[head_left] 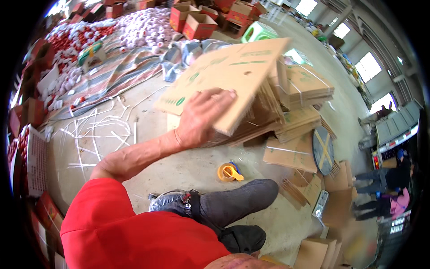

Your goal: The person assembles flat cardboard sheets into boxes, folds the flaps, and seals them with yellow packing tape using a handheld dispenser. The person repeats this process for multiple boxes, stacking the finished ones nearby.

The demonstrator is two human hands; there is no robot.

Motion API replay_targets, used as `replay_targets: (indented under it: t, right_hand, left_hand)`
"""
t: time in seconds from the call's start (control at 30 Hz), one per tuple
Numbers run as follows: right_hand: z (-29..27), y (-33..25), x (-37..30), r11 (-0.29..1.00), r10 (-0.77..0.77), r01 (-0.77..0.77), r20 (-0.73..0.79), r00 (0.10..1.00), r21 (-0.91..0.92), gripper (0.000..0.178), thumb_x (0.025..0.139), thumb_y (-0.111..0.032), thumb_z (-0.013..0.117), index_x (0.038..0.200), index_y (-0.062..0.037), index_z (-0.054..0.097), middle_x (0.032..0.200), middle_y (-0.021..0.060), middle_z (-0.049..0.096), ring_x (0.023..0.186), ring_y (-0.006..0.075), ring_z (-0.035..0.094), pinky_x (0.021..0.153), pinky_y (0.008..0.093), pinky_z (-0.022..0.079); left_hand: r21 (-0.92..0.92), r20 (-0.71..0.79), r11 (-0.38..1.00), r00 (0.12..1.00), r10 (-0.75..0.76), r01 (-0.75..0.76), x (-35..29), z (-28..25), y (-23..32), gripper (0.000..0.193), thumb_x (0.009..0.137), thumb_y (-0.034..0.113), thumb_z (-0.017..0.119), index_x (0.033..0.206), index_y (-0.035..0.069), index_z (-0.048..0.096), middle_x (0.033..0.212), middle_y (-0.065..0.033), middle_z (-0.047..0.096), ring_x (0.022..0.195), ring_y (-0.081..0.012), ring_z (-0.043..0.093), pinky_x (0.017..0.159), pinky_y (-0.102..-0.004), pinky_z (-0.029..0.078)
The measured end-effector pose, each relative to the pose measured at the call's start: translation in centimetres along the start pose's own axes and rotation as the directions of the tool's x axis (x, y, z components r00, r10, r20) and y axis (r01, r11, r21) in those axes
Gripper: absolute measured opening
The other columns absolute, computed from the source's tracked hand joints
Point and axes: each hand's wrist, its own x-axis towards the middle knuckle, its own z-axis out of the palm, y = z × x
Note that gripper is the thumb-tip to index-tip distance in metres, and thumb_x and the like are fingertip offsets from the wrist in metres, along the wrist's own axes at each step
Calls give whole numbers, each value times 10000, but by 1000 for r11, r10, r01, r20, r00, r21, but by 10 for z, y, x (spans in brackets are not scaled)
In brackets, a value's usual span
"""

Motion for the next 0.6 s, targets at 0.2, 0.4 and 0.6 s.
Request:
replay_targets:
  t: [0.2, 0.4, 0.6]
  right_hand:
    - [-21, 27, -24, 999, 49, -49, -74, 996, 1, 491, 1026, -349, 617, 1324, 39, 579, 1290, 243, 655, 1230, 366, 619, 1021, 490, 488]
    - [-73, 40, -61, 998, -15, 44, -493, 870, 49, 520, 1036, -349, 615, 1364, 51, 565, 1333, 249, 644, 1265, 361, 605, 1050, 491, 481]
    - [-165, -126, -146, 864, -80, 490, -928, 364, 118, 480, 1119, -296, 521, 1419, 79, 522, 1394, 238, 593, 1288, 366, 581, 1140, 453, 428]
  left_hand:
    - [-331, -380, 728, 791, 479, -600, 74, 43, 93, 493, 866, 178, 669, 1353, 103, 648, 1462, -72, 618, 1226, -285, 640, 848, -362, 524]
    - [-607, -416, 271, 589, 693, -747, 131, 87, 212, 173, 896, 199, 650, 1054, 152, 704, 1091, -51, 710, 1076, -258, 671, 809, -385, 528]
    - [-689, -280, 11, 281, 918, -725, 102, 178, 321, 110, 848, 202, 664, 917, 231, 743, 795, -42, 742, 832, -319, 748, 662, -474, 572]
